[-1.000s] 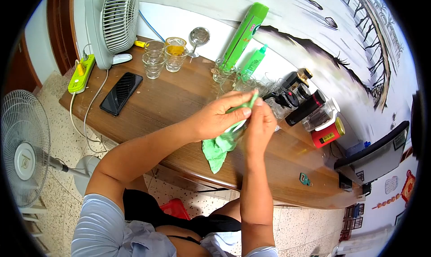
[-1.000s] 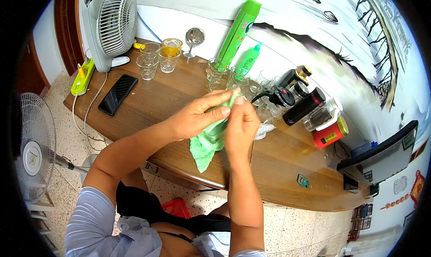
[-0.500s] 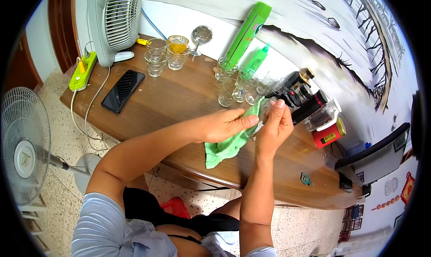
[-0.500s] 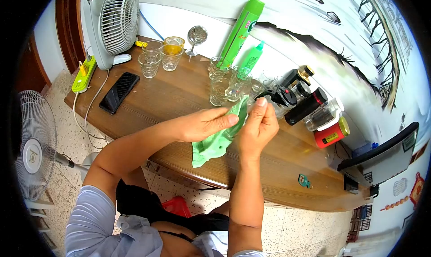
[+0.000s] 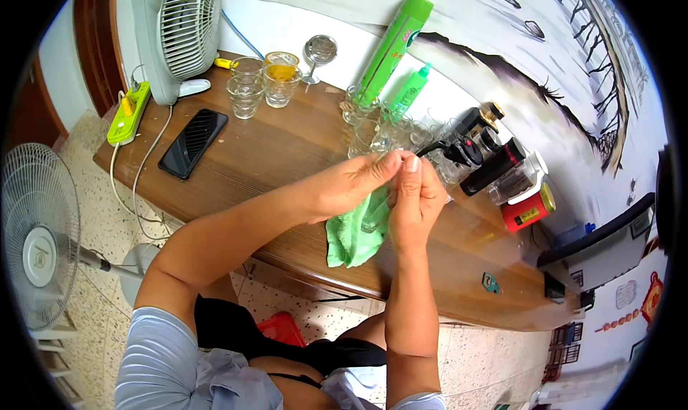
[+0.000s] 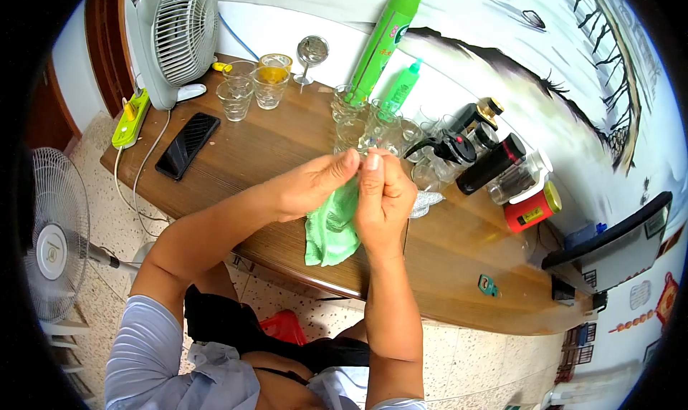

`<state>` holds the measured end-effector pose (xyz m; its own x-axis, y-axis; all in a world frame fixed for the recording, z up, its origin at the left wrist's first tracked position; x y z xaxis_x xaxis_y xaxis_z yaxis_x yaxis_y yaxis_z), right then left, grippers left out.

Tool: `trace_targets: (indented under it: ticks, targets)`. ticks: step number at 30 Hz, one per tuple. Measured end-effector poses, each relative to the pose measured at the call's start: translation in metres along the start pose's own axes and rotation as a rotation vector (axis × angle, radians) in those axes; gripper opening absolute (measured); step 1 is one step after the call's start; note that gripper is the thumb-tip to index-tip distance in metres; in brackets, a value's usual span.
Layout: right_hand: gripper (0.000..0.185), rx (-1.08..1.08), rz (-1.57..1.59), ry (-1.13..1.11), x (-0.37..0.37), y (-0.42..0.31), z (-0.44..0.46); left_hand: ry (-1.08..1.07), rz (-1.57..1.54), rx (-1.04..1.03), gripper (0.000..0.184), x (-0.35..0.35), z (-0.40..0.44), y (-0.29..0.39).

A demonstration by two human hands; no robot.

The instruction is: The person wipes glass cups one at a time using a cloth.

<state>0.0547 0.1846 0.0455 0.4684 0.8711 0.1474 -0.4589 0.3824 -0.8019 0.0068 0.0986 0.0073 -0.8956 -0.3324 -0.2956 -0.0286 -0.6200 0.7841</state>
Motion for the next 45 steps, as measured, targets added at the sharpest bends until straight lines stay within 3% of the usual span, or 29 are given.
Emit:
trace_targets:
  ticks: [9, 10, 13, 14, 15, 16, 18, 21, 25, 26, 29, 31, 33, 34, 37, 40, 43, 45]
  targets:
    - [0.02, 0.076, -0.069, 0.032, -0.01, -0.009, 0.002, 0.064, -0.125, 0.026, 0.071, 0.013, 0.003, -0.005]
    - [0.031, -0.026, -0.004, -0.002, -0.011, -0.002, 0.002, 0.088, -0.145, 0.022, 0.069, 0.015, 0.003, -0.003]
    - [0.047, 0.004, 0.022, 0.036, -0.016, -0.014, 0.0, 0.166, -0.213, -0.012, 0.06, 0.025, 0.007, 0.004]
    - [0.065, 0.089, -0.147, 0.052, -0.016, -0.011, -0.001, 0.197, -0.239, -0.04, 0.058, 0.031, 0.007, 0.005]
    - [0.069, 0.014, -0.124, -0.002, -0.02, -0.006, 0.0, 0.228, -0.265, -0.068, 0.055, 0.033, 0.008, 0.01]
    - [0.072, -0.062, -0.1, -0.057, -0.023, -0.003, 0.0, 0.251, -0.373, -0.077, 0.034, 0.029, 0.009, 0.016]
    - [0.078, -0.208, -0.096, -0.171, -0.029, 0.004, 0.001, 0.265, -0.292, -0.123, 0.034, 0.034, 0.009, 0.024]
    - [0.076, -0.364, 0.011, -0.311, -0.032, 0.013, 0.001, 0.335, -0.123, -0.175, 0.035, 0.047, 0.007, 0.028]
    - [0.058, -0.612, 0.085, -0.395, -0.026, 0.021, -0.001, 0.366, 0.129, -0.143, 0.039, 0.051, 0.005, 0.037]
    - [0.042, -0.681, 0.171, -0.353, -0.023, 0.02, -0.002, 0.364, 0.194, -0.168, 0.041, 0.052, 0.006, 0.039]
    - [0.034, -0.75, 0.132, -0.336, -0.013, 0.033, -0.002, 0.372, 0.391, -0.264, 0.048, 0.058, 0.008, 0.042]
    - [0.024, -0.66, 0.187, -0.258, -0.012, 0.029, 0.002, 0.398, 0.527, -0.353, 0.052, 0.062, 0.007, 0.047]
    - [0.021, -0.541, 0.271, -0.168, -0.016, 0.025, 0.003, 0.435, 0.416, -0.35, 0.046, 0.067, 0.007, 0.046]
    - [0.018, -0.456, 0.152, -0.112, -0.013, 0.018, 0.004, 0.452, 0.359, -0.348, 0.043, 0.068, 0.008, 0.046]
    - [0.019, 0.046, -0.019, 0.043, -0.014, -0.006, 0.001, 0.482, 0.356, -0.318, 0.037, 0.068, 0.006, 0.041]
    - [0.024, 0.091, -0.092, 0.089, -0.02, -0.015, -0.005, 0.485, 0.145, -0.173, 0.035, 0.059, 0.004, 0.032]
    - [0.038, 0.193, -0.29, 0.021, -0.033, -0.034, -0.012, 0.333, 0.05, -0.216, 0.037, 0.055, 0.012, 0.033]
    - [0.044, 0.29, -0.428, -0.019, -0.052, -0.036, -0.021, 0.53, 0.113, -0.25, 0.037, 0.074, 0.004, 0.044]
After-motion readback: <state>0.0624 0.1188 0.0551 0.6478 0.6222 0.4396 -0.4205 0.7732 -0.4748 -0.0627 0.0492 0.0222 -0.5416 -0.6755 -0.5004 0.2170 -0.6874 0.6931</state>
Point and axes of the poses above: each hand's wrist, its own z-axis towards the middle knuckle, its own x-axis out of the back of the hand, y = z × x, the point moved 9 cm from there along z, towards the middle knuckle, and after that the axes turned 14 degrees about -x, right-handed, at the moved point
